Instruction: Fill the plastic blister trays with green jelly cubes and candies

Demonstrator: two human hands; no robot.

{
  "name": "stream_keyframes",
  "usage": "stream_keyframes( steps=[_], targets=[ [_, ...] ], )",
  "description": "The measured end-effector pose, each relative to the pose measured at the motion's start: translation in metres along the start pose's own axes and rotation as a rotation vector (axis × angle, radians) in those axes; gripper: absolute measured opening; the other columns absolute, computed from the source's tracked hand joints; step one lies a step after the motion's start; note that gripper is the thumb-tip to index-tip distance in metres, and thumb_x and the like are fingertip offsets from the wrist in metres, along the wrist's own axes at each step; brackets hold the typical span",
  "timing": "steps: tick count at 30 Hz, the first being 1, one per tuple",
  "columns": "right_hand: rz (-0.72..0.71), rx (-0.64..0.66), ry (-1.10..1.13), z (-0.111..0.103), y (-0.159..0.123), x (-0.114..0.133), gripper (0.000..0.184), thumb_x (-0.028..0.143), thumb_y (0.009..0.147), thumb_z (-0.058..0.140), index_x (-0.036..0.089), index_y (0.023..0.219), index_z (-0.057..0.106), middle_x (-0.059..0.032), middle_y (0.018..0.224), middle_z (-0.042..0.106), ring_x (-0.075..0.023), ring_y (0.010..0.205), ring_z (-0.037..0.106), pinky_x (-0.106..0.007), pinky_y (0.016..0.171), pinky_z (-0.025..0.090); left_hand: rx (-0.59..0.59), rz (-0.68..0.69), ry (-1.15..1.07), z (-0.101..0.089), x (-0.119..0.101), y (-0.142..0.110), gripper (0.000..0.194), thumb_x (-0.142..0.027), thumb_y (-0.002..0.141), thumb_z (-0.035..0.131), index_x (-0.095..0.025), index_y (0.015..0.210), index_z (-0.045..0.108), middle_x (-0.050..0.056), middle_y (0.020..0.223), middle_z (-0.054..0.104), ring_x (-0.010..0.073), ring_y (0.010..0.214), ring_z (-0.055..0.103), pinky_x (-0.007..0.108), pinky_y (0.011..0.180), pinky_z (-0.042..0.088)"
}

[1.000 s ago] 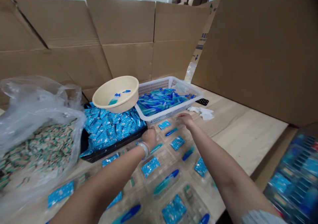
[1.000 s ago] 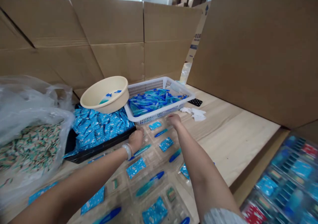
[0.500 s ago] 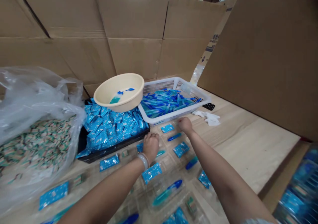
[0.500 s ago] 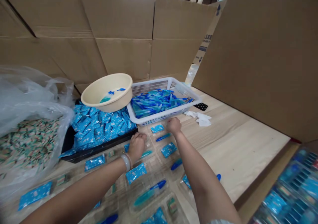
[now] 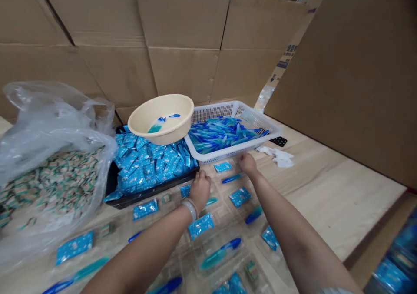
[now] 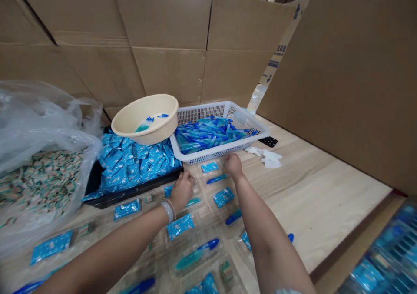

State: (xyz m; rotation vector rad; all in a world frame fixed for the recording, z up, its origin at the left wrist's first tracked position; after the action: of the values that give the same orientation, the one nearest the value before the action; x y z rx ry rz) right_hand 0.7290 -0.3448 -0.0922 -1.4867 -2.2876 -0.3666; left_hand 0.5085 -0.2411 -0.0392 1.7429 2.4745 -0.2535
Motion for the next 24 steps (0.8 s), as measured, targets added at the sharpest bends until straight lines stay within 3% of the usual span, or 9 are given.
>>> stream_keyframes(
  steps=[4,8,15,20,22,24],
  targets=[
    [-0.053,0.002,0.014,0.001,-0.001,0.003,0.019,0.011,0.065,0.043,0.014,0.072,0.060,-0.0067,0.078,0.058,-0.0158,0.072,0.053,-0.023,0.064,0.038,0.010,0.010,-0.036,-0.001,0.004,0.001,0.032,-0.003,0.080,0.028,-0.010,0.099,0.053,0.013,0.099,0.051,0.0216,0.096,0.045,0.032,0.083,0.038],
    [-0.150,0.067,0.062,0.002,-0.007,0.009,0.012,0.014,0.065,0.047,0.015,0.066,0.059,-0.0036,0.076,0.055,-0.0130,0.068,0.052,-0.021,0.066,0.039,0.062,0.113,-0.128,0.000,0.003,-0.009,0.028,-0.008,0.083,0.031,-0.013,0.095,0.056,0.009,0.101,0.051,0.0180,0.094,0.045,0.028,0.084,0.038],
    [-0.226,0.139,0.083,0.001,-0.023,0.017,0.010,0.019,0.064,0.049,0.017,0.063,0.059,-0.0017,0.070,0.055,-0.0124,0.065,0.053,-0.021,0.065,0.040,0.049,0.242,-0.129,-0.006,0.005,-0.031,0.031,-0.013,0.085,0.029,-0.018,0.107,0.051,0.007,0.108,0.049,0.0178,0.103,0.040,0.029,0.088,0.035],
    [-0.221,0.123,0.093,-0.013,-0.035,0.026,0.022,0.029,0.066,0.045,0.017,0.077,0.061,-0.0101,0.085,0.058,-0.0178,0.072,0.056,-0.029,0.071,0.040,0.042,0.317,-0.081,0.000,-0.001,-0.030,0.023,-0.014,0.084,0.035,-0.015,0.092,0.056,0.008,0.096,0.055,0.0197,0.098,0.044,0.031,0.085,0.036],
    [-0.183,0.084,0.094,-0.019,-0.040,0.015,0.028,0.037,0.066,0.044,0.020,0.081,0.060,-0.0155,0.091,0.057,-0.0204,0.071,0.056,-0.033,0.066,0.039,0.084,0.345,-0.073,0.003,-0.004,-0.033,0.021,-0.011,0.081,0.039,-0.013,0.088,0.058,0.009,0.095,0.056,0.0196,0.097,0.046,0.031,0.083,0.037],
    [-0.188,0.035,0.033,-0.017,-0.041,0.001,0.024,0.043,0.063,0.044,0.025,0.071,0.058,-0.0193,0.085,0.059,-0.0215,0.065,0.055,-0.036,0.061,0.036,0.097,0.365,-0.069,-0.002,0.002,-0.041,0.023,-0.011,0.078,0.041,-0.012,0.094,0.057,0.009,0.101,0.056,0.0209,0.098,0.046,0.032,0.081,0.039]
  ],
)
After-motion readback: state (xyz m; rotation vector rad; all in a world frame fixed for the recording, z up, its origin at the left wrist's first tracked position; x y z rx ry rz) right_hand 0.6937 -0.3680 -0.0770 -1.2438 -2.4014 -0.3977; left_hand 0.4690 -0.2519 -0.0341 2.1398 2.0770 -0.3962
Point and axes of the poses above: each hand's wrist, its own y-axis towards the middle knuckle, its own z-axis out of the palm, x = y × z, the point moved 8 cm from there along y, towards the middle knuckle
